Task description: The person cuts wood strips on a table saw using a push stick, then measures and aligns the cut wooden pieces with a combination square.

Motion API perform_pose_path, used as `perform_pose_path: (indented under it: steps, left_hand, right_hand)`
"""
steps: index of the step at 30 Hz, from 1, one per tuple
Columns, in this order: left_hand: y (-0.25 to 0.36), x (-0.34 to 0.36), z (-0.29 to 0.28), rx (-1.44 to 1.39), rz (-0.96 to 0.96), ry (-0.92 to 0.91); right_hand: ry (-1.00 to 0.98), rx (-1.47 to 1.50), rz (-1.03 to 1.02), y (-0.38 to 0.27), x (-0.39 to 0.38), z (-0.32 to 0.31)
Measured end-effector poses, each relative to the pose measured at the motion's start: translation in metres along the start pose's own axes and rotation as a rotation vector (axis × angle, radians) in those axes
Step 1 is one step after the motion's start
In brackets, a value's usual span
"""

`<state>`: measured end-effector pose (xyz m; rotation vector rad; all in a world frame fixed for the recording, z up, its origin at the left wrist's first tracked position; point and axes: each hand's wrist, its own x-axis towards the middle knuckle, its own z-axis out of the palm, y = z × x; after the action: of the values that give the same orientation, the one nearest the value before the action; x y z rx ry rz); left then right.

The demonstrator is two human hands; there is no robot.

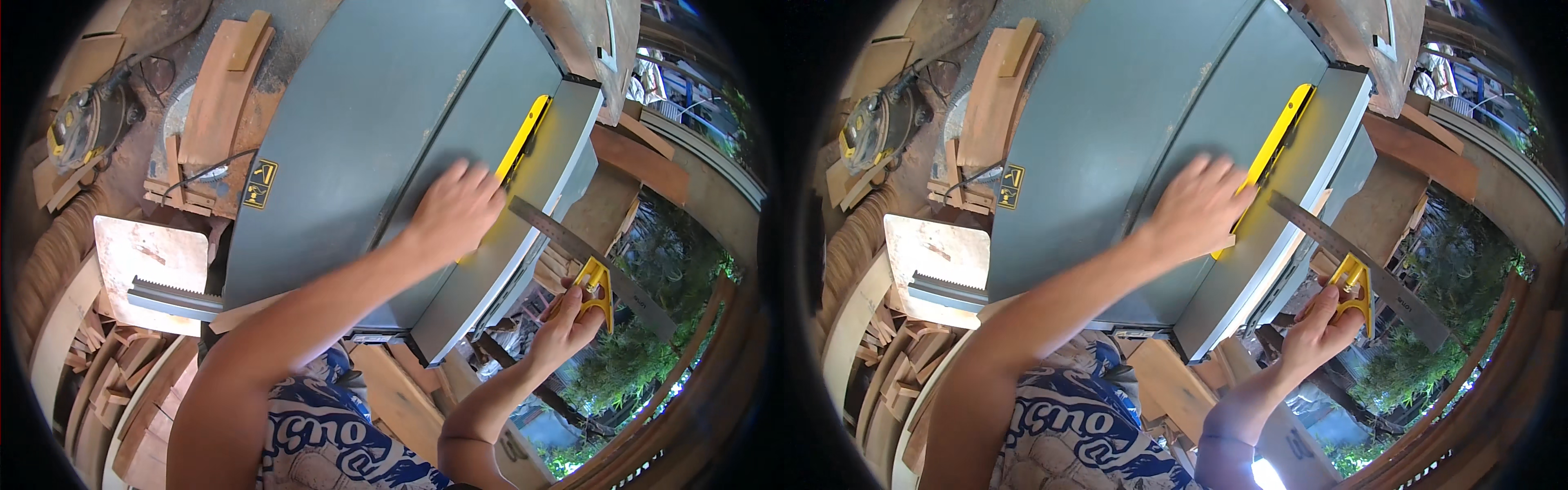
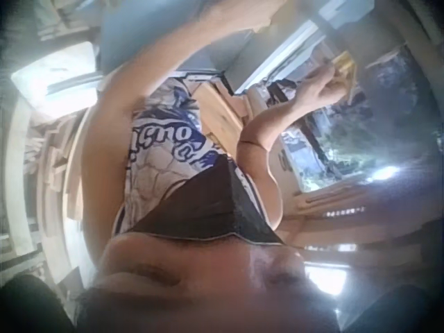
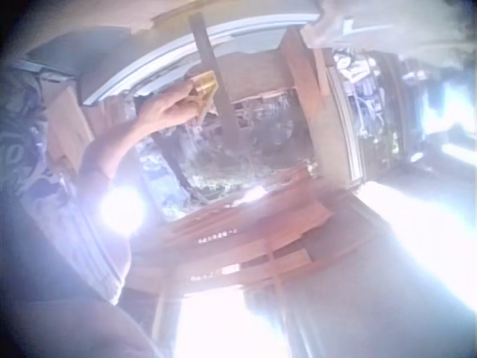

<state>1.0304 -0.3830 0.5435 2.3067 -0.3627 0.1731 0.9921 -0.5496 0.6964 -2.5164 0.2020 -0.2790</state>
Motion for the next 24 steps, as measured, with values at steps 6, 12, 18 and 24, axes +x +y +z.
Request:
perform_pose_path:
  steps: [6, 12, 18, 24]
  left_hand:
    - [-0.053, 0.093, 0.037, 0.124, 0.009, 0.209]
    - [-0.053, 0.092, 0.031, 0.109, 0.026, 0.099]
    - [-0.056, 0.091, 0.03, 0.1, 0.041, 0.081]
    - [-0.056, 0.09, 0.029, 0.123, 0.044, 0.076]
  right_hand:
    - [0.085, -0.027, -0.012, -0.006, 0.008, 0.018]
    - [0.07, -0.003, -0.035, 0.001, 0.009, 0.016]
    - [0.068, -0.007, -0.043, -0.001, 0.008, 0.023]
    - [0.036, 0.016, -0.022, 0.007, 0.009, 0.022]
